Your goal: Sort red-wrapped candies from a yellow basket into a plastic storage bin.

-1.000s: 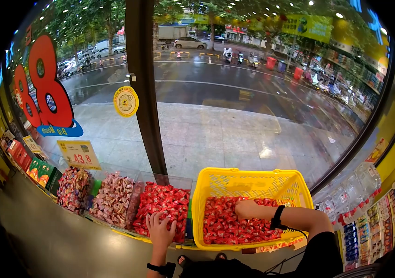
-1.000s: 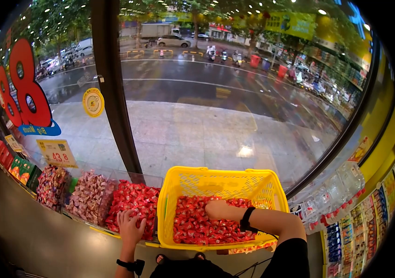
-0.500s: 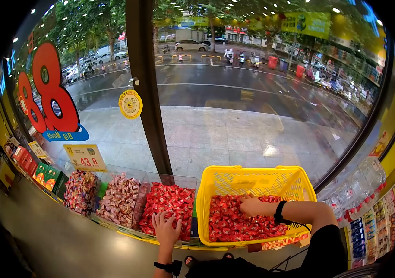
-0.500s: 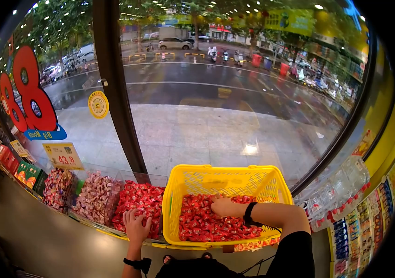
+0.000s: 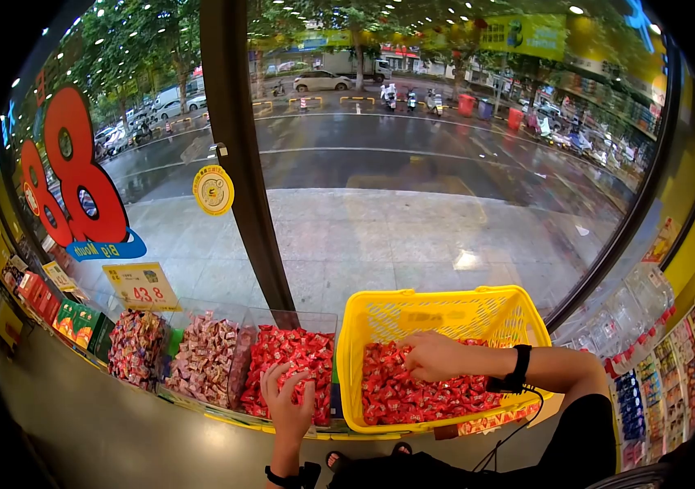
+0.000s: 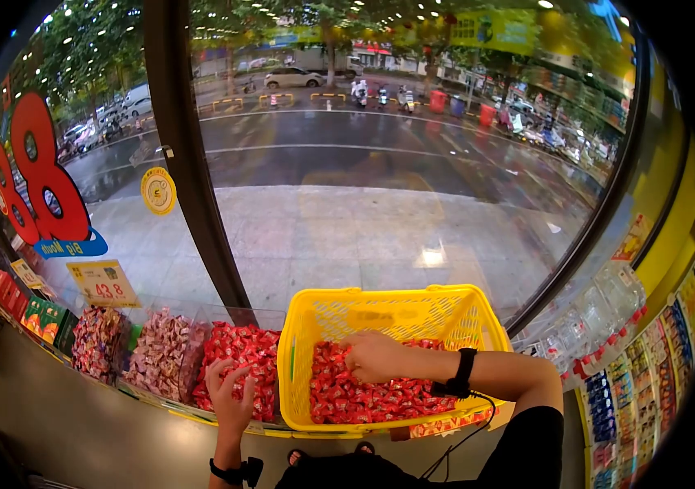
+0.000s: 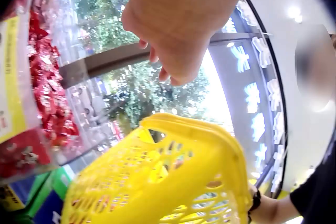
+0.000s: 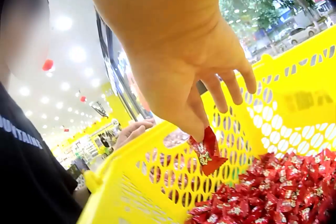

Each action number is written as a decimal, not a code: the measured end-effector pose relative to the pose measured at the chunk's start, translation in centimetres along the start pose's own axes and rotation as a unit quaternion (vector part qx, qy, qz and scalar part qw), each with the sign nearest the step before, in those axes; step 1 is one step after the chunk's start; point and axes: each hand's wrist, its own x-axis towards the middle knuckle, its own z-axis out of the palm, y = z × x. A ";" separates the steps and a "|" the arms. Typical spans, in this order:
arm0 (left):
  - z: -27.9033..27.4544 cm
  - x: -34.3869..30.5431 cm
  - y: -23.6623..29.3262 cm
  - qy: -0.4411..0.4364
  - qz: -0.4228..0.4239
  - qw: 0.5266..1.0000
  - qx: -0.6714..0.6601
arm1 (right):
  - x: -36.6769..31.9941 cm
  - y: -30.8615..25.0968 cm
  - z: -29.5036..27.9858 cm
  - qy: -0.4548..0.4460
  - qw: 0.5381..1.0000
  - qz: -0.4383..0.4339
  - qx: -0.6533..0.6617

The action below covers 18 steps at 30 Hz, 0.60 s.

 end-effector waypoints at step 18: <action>1.7 2.7 10.9 -0.179 0.211 0.961 0.002 | -3.2 -5.7 -0.2 0.172 0.980 -0.083 0.056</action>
